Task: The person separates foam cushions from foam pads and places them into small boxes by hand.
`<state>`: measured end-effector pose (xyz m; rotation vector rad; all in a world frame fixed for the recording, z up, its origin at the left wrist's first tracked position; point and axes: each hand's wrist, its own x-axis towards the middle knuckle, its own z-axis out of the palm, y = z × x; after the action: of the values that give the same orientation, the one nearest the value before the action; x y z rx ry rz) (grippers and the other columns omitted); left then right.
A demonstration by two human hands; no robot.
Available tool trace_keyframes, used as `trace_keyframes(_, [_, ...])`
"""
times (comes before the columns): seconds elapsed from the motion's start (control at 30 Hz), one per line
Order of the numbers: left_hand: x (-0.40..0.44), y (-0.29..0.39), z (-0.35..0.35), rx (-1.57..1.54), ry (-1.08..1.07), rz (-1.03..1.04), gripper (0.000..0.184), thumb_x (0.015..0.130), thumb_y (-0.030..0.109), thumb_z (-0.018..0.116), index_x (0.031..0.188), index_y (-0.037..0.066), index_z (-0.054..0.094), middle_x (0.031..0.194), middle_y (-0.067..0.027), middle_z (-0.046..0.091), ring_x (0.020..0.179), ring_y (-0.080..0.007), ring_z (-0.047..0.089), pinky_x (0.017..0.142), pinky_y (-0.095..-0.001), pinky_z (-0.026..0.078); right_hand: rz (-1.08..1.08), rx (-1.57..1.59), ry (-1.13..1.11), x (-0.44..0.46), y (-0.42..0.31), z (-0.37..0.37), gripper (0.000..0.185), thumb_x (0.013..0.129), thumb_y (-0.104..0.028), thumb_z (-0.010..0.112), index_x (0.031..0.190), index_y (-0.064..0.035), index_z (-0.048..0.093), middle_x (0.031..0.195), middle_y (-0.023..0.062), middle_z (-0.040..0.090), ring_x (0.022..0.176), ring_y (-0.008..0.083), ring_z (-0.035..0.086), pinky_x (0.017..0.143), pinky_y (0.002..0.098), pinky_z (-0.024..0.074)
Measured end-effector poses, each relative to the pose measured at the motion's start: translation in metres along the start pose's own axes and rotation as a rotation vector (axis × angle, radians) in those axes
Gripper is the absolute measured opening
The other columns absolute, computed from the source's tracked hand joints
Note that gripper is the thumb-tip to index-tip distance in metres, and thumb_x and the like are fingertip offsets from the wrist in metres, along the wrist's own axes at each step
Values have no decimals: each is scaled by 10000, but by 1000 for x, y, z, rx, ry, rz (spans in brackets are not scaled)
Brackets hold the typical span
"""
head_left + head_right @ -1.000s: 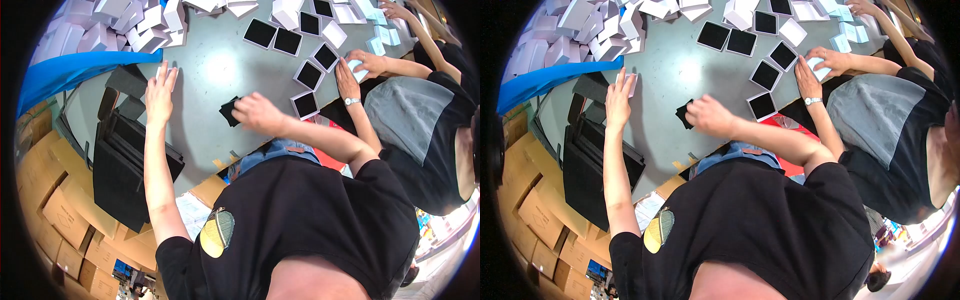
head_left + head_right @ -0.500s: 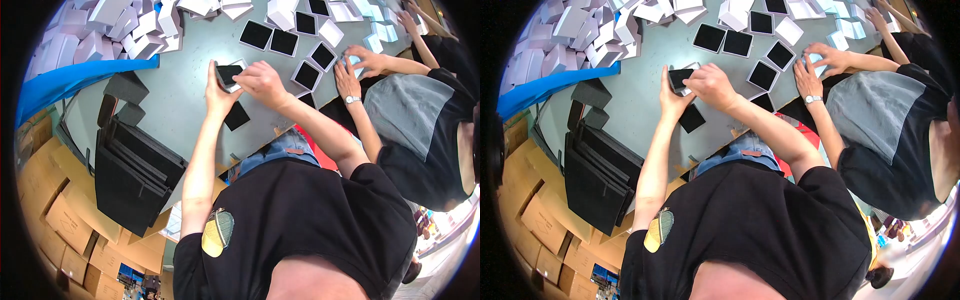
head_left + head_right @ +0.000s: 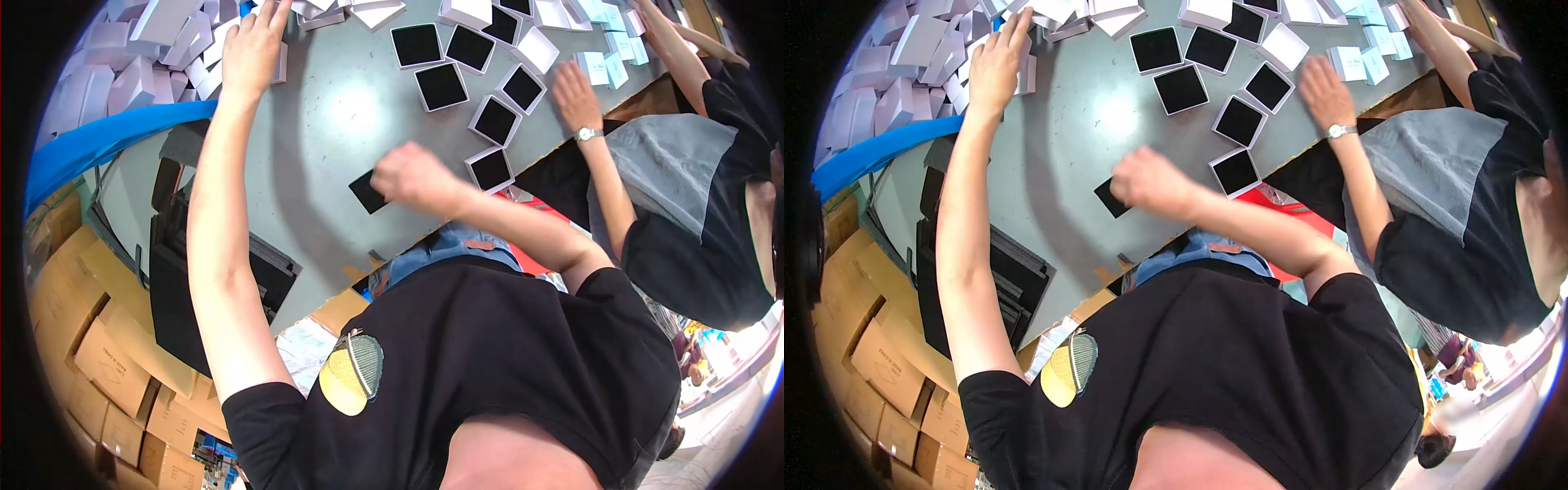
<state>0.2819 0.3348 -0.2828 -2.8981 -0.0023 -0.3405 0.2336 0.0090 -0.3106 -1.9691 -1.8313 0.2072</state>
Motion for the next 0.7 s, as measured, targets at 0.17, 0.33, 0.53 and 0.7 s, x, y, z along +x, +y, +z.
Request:
trace_keyframes(0.17, [16, -25, 36, -151, -196, -82, 605, 699, -19, 683, 1268, 43, 488, 1359, -137, 523, 1150, -331, 560, 895, -449, 483, -137, 41, -28, -23, -5, 53, 184, 749, -170, 586, 893, -76, 650, 911, 62, 608, 880, 225, 589, 817, 365, 461])
trace_keyframes(0.33, [3, -23, 27, -182, -193, -15, 217, 699, -14, 683, 895, -21, 588, 1376, -189, 507, 1032, -389, 592, 859, -458, 504, 289, 466, 187, -32, 13, 24, 188, 773, -84, 671, 954, -50, 711, 939, 93, 680, 860, 254, 653, 783, 352, 522])
trace_keyframes(0.53, [-55, 45, -48, -306, -82, -206, 212, 634, 166, 825, 692, 48, 658, 1424, -237, 456, 1202, -442, 508, 959, -452, 468, 782, 876, 690, -2, 37, -35, 188, 790, 7, 720, 973, -32, 744, 894, 68, 693, 815, 143, 658, 717, 243, 515])
trace_keyframes(0.7, [-137, 150, -20, -945, 31, -534, 638, 553, 84, 878, 1106, 67, 562, 1324, -217, 484, 1221, -393, 507, 1017, -441, 448, 427, 623, 602, 29, 25, -26, 180, 764, -26, 743, 937, -74, 754, 900, 59, 697, 831, 184, 662, 758, 301, 515])
